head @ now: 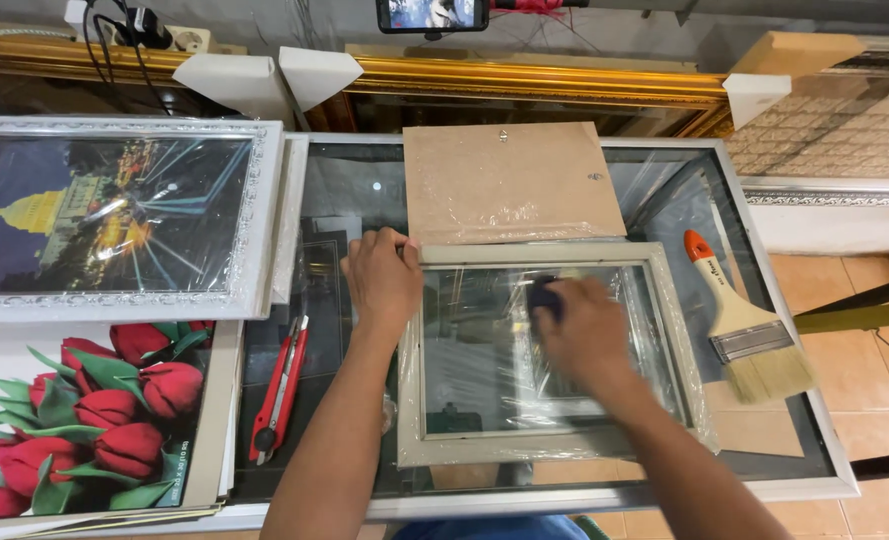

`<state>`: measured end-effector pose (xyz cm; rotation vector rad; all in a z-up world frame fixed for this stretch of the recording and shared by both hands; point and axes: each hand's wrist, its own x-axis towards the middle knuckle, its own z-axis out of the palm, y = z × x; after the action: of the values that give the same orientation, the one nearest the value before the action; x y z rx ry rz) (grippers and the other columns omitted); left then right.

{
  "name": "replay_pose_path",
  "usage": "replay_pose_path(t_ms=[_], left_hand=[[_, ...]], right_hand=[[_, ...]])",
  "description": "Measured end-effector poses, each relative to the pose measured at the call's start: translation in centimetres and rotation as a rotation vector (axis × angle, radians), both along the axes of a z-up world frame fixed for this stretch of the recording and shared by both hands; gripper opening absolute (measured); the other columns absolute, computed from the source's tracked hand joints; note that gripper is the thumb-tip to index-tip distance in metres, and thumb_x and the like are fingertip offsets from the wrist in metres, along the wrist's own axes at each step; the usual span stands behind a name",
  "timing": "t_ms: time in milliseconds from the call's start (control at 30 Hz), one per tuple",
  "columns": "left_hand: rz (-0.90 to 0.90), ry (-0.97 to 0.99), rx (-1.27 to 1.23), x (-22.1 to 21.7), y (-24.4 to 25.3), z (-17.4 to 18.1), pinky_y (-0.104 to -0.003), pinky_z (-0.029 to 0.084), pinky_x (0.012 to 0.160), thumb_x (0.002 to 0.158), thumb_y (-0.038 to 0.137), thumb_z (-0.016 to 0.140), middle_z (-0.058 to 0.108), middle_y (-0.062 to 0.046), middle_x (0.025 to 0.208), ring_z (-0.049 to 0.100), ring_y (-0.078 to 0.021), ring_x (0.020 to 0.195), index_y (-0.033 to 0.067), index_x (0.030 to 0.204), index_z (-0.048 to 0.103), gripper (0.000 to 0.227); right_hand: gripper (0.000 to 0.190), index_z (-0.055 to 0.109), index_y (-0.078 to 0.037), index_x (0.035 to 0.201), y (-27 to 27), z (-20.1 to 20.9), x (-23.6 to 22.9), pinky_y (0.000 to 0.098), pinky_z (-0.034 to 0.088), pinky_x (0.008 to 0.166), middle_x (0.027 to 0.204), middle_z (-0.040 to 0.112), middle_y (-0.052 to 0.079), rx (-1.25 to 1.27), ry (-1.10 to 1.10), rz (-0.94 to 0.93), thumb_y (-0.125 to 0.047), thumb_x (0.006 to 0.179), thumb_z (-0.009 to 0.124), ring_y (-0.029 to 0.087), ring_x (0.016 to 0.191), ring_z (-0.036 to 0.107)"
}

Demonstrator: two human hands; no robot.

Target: Cleaning and dusting a picture frame using a cloth and a brush.

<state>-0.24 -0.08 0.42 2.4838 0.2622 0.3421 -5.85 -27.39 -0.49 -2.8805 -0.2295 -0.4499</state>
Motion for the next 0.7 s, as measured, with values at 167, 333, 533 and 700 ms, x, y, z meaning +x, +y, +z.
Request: replay_pose_path(t_ms=[167,333,533,700], left_hand=[[0.019,-0.007,-0.013,0.0,-0.1,-0.1,-0.042,0.040,0.096,0.098,0.033,0.060,0.063,-0.004,0.097,0.058,-0.0267,0.106,0.0185,0.094,0.065,0.016],[0.018,0.019,-0.012,-0.1,-0.2,-0.1,-0.041,0.039,0.096,0.099,0.033,0.060,0.063,-0.002,0.097,0.058,-0.0248,0.107,0.0195,0.094,0.064,0.015],[0.006,-0.029,-0.040,0.3,0.1,-0.9,-0.041,0.040,0.094,0.099,0.033,0.060,0.063,-0.005,0.096,0.058,-0.0269,0.106,0.0172,0.093,0.065,0.018],[0.015,0.013,-0.016,0.6,0.2,-1.5,-0.042,0.039,0.095,0.099,0.041,0.055,0.062,-0.001,0.095,0.058,-0.0251,0.108,0.0208,0.092,0.064,0.023]], right_hand=[[0.040,0.071,-0.020,0.118,-8.4,-1.2,1.4,0.0475,0.056,0.088,0.107,0.068,0.011,-0.140,0.112,-0.295,-0.045,0.088,0.070,0.037,0.101,0.070],[0.036,0.073,-0.017,0.112,5.0,2.0,0.6,0.0476,0.054,0.085,0.101,0.068,0.012,0.028,0.107,0.050,-0.035,0.082,0.074,0.038,0.099,0.069],[0.032,0.070,-0.018,0.111,11.3,3.5,4.4,0.0482,0.046,0.087,0.102,0.060,0.009,0.005,0.169,0.468,-0.034,0.084,0.070,0.040,0.099,0.063],[0.026,0.071,-0.015,0.111,8.8,7.2,-3.3,0.0518,0.045,0.081,0.104,0.064,0.012,0.020,0.308,0.801,-0.026,0.087,0.068,0.043,0.100,0.062]])
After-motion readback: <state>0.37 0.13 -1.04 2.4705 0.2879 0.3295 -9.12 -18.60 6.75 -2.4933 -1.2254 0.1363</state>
